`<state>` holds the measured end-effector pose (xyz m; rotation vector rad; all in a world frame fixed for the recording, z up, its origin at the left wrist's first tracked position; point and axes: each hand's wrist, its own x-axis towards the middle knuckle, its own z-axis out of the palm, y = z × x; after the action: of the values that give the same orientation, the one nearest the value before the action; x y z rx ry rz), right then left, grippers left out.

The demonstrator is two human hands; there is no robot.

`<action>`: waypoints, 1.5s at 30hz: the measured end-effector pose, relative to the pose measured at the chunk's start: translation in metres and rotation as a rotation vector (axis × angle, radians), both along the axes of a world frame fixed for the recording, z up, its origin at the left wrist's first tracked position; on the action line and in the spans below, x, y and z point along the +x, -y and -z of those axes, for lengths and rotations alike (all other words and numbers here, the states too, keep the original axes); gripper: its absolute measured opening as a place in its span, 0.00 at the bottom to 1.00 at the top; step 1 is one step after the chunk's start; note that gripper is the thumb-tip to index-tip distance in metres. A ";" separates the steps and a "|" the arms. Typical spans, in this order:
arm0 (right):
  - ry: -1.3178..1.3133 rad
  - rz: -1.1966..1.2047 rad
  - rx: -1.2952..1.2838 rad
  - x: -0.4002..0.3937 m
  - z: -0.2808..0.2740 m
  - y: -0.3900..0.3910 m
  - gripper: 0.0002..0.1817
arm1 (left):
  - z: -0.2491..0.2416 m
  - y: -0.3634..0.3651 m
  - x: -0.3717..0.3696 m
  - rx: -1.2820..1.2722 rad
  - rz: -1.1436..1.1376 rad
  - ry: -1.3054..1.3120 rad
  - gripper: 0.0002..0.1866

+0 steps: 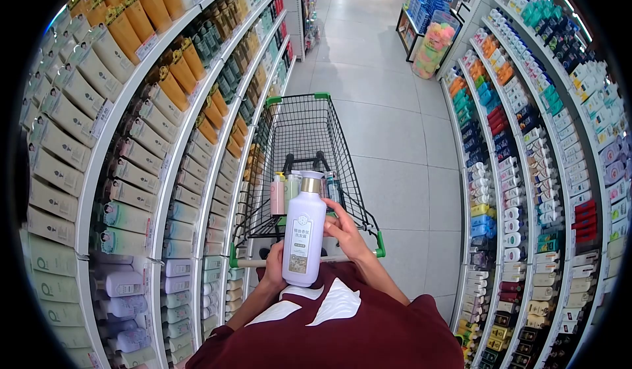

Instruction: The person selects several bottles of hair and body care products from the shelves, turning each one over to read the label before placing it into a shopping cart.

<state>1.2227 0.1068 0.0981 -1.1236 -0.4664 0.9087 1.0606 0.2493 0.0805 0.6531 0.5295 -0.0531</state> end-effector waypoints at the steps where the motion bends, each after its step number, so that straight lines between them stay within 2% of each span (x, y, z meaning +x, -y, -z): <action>1: -0.001 0.000 0.000 0.000 0.000 0.000 0.31 | 0.000 0.000 0.000 0.000 0.000 0.000 0.33; 9: 0.003 0.020 -0.015 -0.002 -0.001 -0.002 0.34 | 0.024 0.000 -0.005 0.030 -0.005 -0.010 0.34; 13: 0.007 0.044 -0.018 -0.004 -0.006 -0.005 0.38 | 0.017 0.001 -0.003 0.026 -0.023 -0.009 0.34; 25: 0.003 0.019 0.052 -0.006 -0.007 -0.002 0.40 | 0.001 0.003 -0.002 0.078 -0.033 -0.002 0.31; 41: 0.007 -0.021 0.015 -0.003 -0.011 0.002 0.43 | 0.004 0.001 -0.006 0.019 0.014 0.139 0.30; 45: -0.018 -0.039 0.025 -0.003 -0.013 0.001 0.46 | -0.001 0.001 -0.005 -0.028 0.022 0.148 0.29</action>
<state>1.2193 0.1053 0.1111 -1.0859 -0.4850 0.9437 1.0552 0.2483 0.0817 0.6302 0.3787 -0.0330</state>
